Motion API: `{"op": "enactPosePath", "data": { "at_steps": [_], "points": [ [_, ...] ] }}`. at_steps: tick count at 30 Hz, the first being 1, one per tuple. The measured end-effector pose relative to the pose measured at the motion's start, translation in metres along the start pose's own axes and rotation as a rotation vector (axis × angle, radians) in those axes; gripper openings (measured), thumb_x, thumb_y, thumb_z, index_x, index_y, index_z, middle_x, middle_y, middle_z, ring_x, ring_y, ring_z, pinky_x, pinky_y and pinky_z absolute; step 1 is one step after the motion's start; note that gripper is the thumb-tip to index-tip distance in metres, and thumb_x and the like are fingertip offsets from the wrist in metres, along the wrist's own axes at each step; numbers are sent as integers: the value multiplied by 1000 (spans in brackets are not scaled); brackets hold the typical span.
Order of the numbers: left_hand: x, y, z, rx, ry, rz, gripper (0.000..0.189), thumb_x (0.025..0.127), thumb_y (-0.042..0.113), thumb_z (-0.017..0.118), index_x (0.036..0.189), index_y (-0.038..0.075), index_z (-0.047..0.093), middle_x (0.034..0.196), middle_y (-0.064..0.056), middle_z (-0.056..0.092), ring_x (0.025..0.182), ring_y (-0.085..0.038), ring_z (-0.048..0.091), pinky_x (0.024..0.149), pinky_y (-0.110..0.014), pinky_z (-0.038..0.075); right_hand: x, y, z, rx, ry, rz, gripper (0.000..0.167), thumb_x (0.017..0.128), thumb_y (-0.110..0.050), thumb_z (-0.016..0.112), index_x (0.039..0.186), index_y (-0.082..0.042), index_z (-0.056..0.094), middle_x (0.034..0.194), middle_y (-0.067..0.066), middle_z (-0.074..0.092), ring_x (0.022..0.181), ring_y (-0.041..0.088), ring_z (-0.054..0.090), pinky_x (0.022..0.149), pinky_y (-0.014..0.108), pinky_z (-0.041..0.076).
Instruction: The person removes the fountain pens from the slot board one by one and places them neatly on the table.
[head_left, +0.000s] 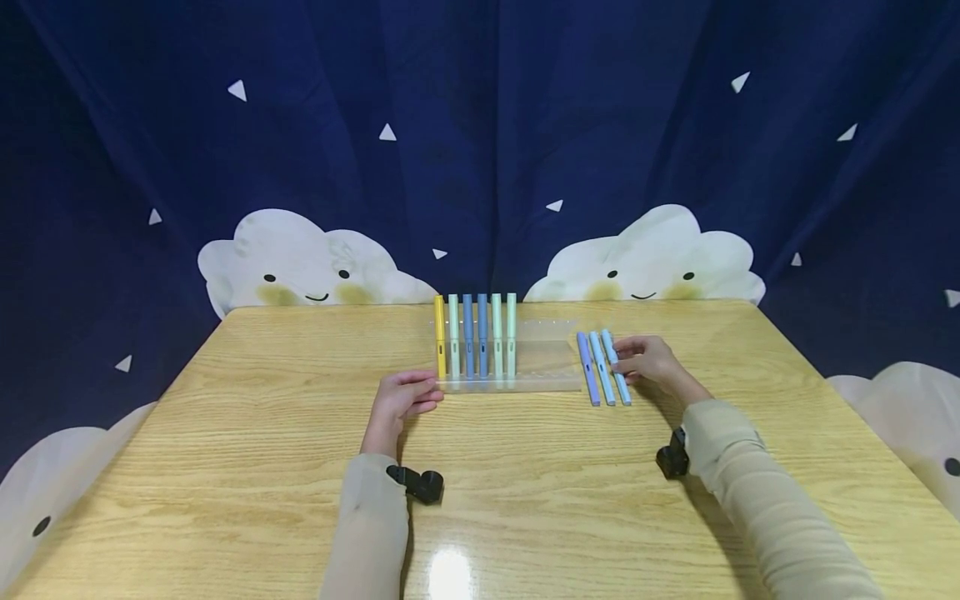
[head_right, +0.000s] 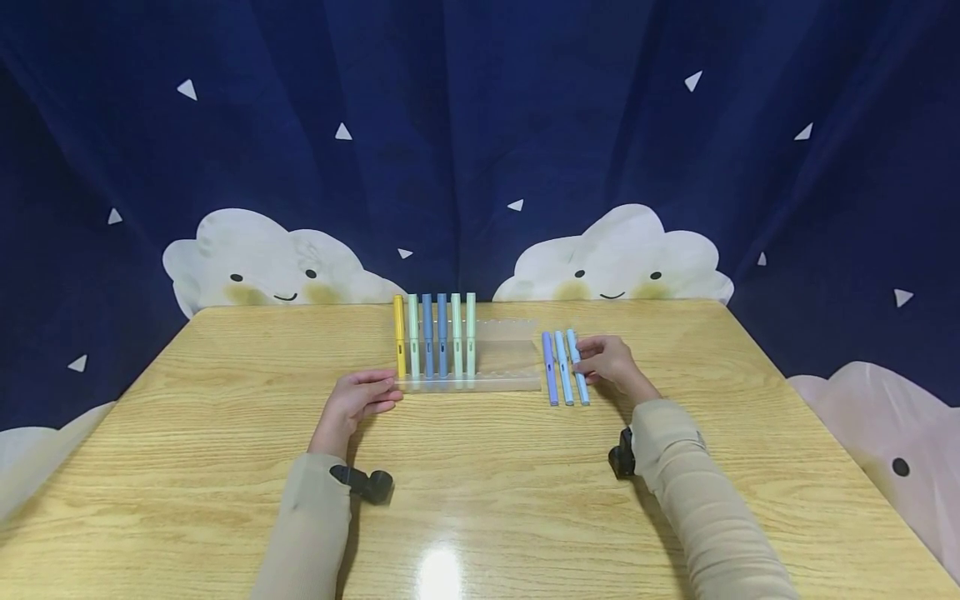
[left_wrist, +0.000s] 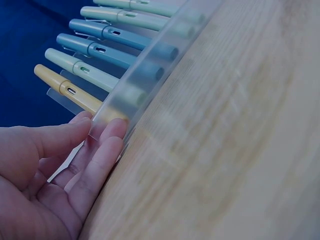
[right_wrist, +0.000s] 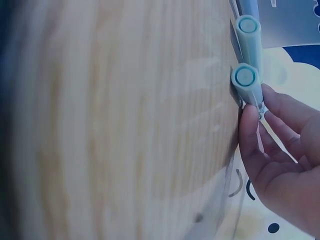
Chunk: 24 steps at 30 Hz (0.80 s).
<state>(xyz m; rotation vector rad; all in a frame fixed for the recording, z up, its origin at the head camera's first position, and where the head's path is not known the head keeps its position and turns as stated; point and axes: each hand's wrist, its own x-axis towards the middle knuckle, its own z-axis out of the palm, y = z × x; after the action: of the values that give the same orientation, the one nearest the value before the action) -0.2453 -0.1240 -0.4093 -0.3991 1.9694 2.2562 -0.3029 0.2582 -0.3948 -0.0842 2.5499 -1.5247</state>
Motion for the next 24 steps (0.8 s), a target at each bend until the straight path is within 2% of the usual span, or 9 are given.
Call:
{"op": "enactPosePath", "data": {
  "at_steps": [11, 19, 24],
  "points": [
    [0, 0, 0, 4, -8, -2, 27, 84, -6, 56, 111, -10, 56, 78, -12, 66, 62, -14, 63, 58, -25, 55, -3, -4, 3, -18, 3, 3, 41, 79, 3, 64, 114, 17, 47, 94, 19, 55, 61, 11, 56, 54, 25, 53],
    [0, 1, 1, 7, -2, -6, 27, 84, -5, 56, 111, -10, 57, 78, -13, 66, 63, -15, 64, 59, -26, 55, -5, -5, -1, 22, 32, 31, 39, 83, 2, 59, 117, 16, 45, 105, 25, 52, 66, 14, 58, 59, 29, 54],
    [-1, 0, 1, 14, 1, 4, 26, 85, -6, 55, 111, -11, 56, 77, -12, 65, 62, -14, 63, 58, -24, 55, -6, -11, -3, 17, 65, 27, 38, 86, -3, 58, 117, 14, 46, 103, 22, 53, 70, 16, 59, 65, 30, 54]
  ]
}}
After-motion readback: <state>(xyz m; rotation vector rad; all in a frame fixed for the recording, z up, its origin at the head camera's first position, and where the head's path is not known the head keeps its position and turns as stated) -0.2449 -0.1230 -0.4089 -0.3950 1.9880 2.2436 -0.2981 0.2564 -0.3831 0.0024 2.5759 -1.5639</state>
